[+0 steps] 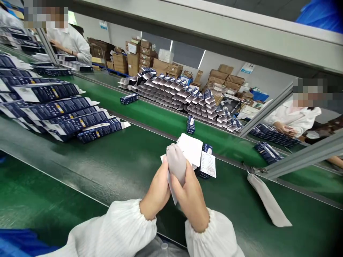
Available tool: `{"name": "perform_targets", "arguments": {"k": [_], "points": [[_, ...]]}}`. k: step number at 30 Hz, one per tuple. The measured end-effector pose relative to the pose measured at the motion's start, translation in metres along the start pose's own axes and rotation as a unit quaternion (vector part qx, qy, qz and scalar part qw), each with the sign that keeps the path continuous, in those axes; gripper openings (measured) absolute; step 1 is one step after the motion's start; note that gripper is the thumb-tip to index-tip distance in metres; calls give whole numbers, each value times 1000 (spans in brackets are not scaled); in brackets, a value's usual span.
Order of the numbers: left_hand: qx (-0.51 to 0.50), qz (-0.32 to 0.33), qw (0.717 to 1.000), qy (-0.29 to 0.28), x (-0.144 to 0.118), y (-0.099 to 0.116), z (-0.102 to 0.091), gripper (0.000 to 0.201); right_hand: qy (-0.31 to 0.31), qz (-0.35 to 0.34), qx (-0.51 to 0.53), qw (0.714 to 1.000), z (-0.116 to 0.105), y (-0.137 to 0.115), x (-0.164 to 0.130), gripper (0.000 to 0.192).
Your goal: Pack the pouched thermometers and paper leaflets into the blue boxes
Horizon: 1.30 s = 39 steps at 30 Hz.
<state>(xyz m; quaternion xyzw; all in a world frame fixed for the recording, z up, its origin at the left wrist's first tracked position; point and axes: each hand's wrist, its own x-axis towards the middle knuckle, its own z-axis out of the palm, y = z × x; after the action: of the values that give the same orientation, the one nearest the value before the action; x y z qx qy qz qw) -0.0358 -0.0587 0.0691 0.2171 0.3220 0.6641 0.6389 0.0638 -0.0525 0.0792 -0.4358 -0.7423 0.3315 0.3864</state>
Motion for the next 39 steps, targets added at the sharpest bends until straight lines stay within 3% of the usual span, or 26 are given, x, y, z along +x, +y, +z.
{"name": "perform_targets", "arguments": {"k": [3, 7, 9, 12, 15, 17, 20, 22, 23, 24, 25, 29, 31, 34, 36, 39], "points": [[28, 9, 999, -30, -6, -2, 0, 55, -1, -18, -74, 997, 10, 4, -5, 61], [62, 22, 997, -39, -10, 2, -5, 61, -10, -69, -144, 987, -8, 13, -6, 59], [58, 20, 997, -45, -10, 5, -7, 61, 9, -46, -158, 986, -14, 17, -4, 67], [84, 48, 995, -28, -8, 10, -14, 62, -19, 7, -133, 991, -4, 16, -1, 78], [114, 78, 990, -11, -8, 18, -29, 61, -47, -18, -108, 993, 14, 5, 0, 63], [115, 77, 989, -46, -10, 25, -41, 57, -68, -41, -74, 994, 23, -2, 4, 55], [171, 94, 977, -81, -9, 38, -57, 54, -154, -28, 3, 988, 31, -7, 20, 45], [310, 135, 939, -61, 2, 54, -66, 50, -193, 7, 26, 981, 36, -7, 34, 31], [407, 163, 898, -41, 12, 67, -73, 46, -197, 27, 28, 980, 38, -6, 41, 25], [498, 188, 846, -20, 24, 82, -81, 44, -197, 46, 30, 979, 40, -5, 47, 22], [610, 220, 761, 13, 38, 101, -91, 44, -195, 63, 34, 978, 42, -5, 51, 22], [687, 241, 671, 139, 89, 177, -147, 40, -179, 106, 60, 976, 43, 1, 55, 31], [715, 224, 644, 155, 99, 196, -172, 39, -164, 116, 69, 977, 39, 5, 52, 36], [743, 183, 629, 136, 90, 187, -182, 41, -138, 123, 75, 980, 28, 9, 47, 41], [749, 163, 633, 106, 71, 161, -168, 52, -124, 129, 76, 981, 18, 9, 45, 44], [726, 175, 661, 82, 36, 109, -128, 61, -82, 128, 83, 985, -1, 3, 43, 48]]}}
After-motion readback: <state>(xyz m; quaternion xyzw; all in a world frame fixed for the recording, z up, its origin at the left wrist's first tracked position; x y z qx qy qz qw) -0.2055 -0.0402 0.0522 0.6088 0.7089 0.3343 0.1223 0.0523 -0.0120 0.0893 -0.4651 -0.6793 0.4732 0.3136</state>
